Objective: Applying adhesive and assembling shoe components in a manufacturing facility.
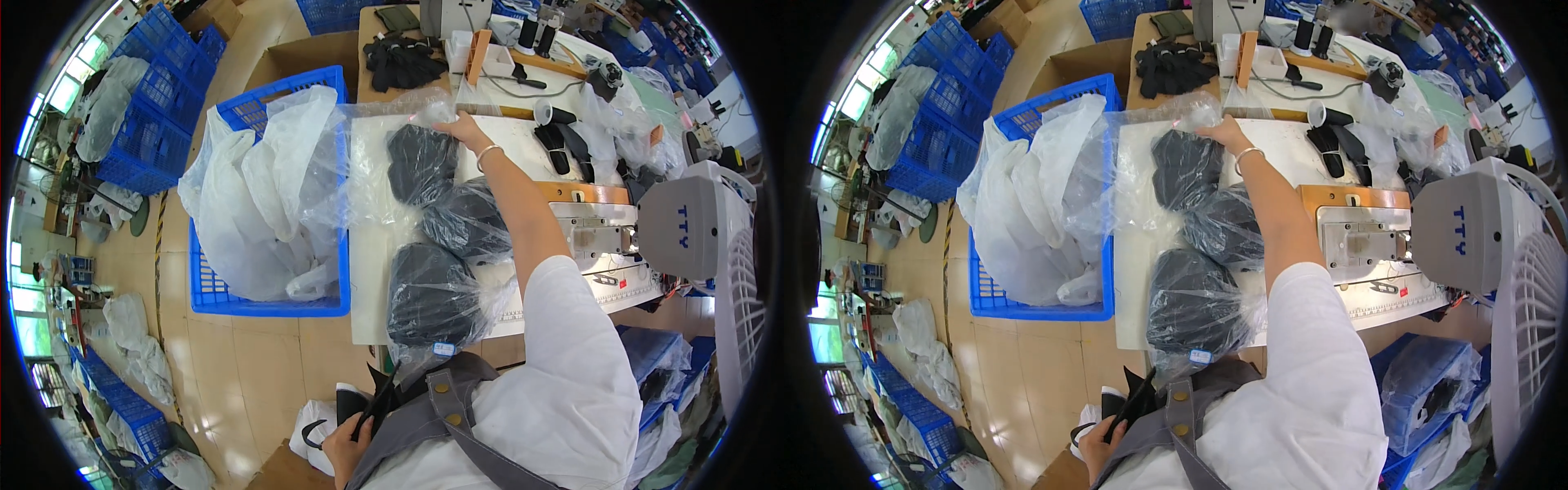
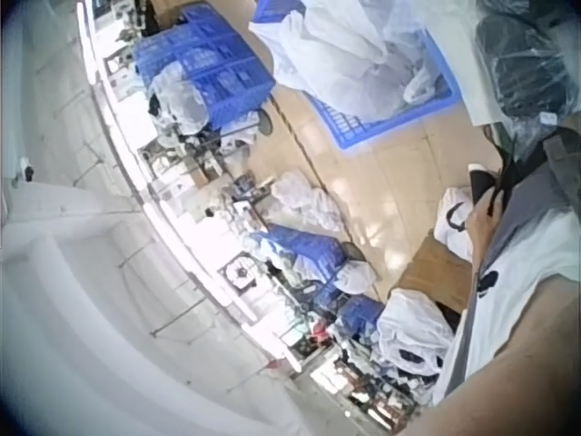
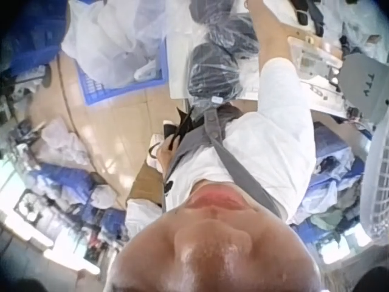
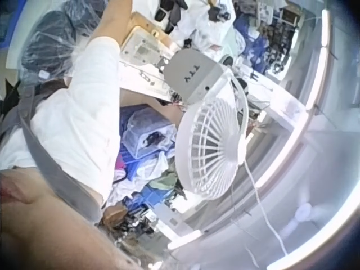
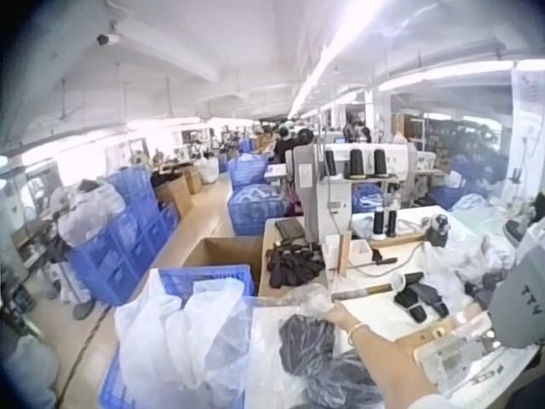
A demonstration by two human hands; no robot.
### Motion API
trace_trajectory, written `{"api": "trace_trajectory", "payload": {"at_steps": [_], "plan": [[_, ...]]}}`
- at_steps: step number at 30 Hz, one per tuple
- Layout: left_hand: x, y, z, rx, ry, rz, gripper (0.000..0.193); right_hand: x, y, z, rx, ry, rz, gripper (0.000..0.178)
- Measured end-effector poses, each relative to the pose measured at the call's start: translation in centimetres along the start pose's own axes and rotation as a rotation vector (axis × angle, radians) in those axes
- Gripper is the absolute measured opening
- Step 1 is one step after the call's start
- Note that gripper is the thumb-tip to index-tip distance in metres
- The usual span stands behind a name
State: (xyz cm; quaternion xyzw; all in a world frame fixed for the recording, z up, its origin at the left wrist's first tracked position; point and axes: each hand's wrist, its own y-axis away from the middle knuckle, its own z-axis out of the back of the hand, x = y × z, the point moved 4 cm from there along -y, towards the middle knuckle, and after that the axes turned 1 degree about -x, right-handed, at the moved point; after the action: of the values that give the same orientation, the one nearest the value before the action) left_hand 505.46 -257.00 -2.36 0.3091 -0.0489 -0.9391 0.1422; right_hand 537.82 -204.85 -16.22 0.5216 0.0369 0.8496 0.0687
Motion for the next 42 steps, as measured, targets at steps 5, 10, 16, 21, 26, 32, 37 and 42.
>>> {"api": "trace_trajectory", "payload": {"at_steps": [5,10,16,21,26,32,37,42], "plan": [[-1.9,-0.6,-0.3,-0.016,0.007,0.115,0.017,3.5,-1.4,-1.1,0.320,-0.272,-0.064,0.049],[-3.0,-1.7,-0.5,-0.004,0.008,0.112,0.018,12.9,9.0,-1.3,0.385,-0.077,0.467,0.052],[-2.7,-1.7,-1.0,-0.037,-0.002,0.106,0.019,10.0,26.6,-9.8,0.771,0.405,0.844,0.034],[-3.5,-2.4,-0.9,0.018,-0.059,0.072,0.020,8.7,26.6,-9.6,0.598,0.307,0.893,0.032],[-6.5,-2.8,0.2,-0.055,-0.062,0.003,0.014,11.8,20.4,-7.4,0.439,0.138,0.666,0.033],[-7.0,-3.1,0.1,0.035,-0.024,0.071,0.018,9.0,7.8,-1.6,-0.055,-0.103,0.320,0.057],[-6.2,-3.1,0.1,0.050,-0.099,0.101,0.020,3.8,5.7,1.6,-0.246,0.378,0.366,0.065],[-6.5,-3.5,0.1,0.056,-0.089,0.144,0.023,-4.8,4.4,12.7,-0.556,0.670,0.050,0.048]]}}
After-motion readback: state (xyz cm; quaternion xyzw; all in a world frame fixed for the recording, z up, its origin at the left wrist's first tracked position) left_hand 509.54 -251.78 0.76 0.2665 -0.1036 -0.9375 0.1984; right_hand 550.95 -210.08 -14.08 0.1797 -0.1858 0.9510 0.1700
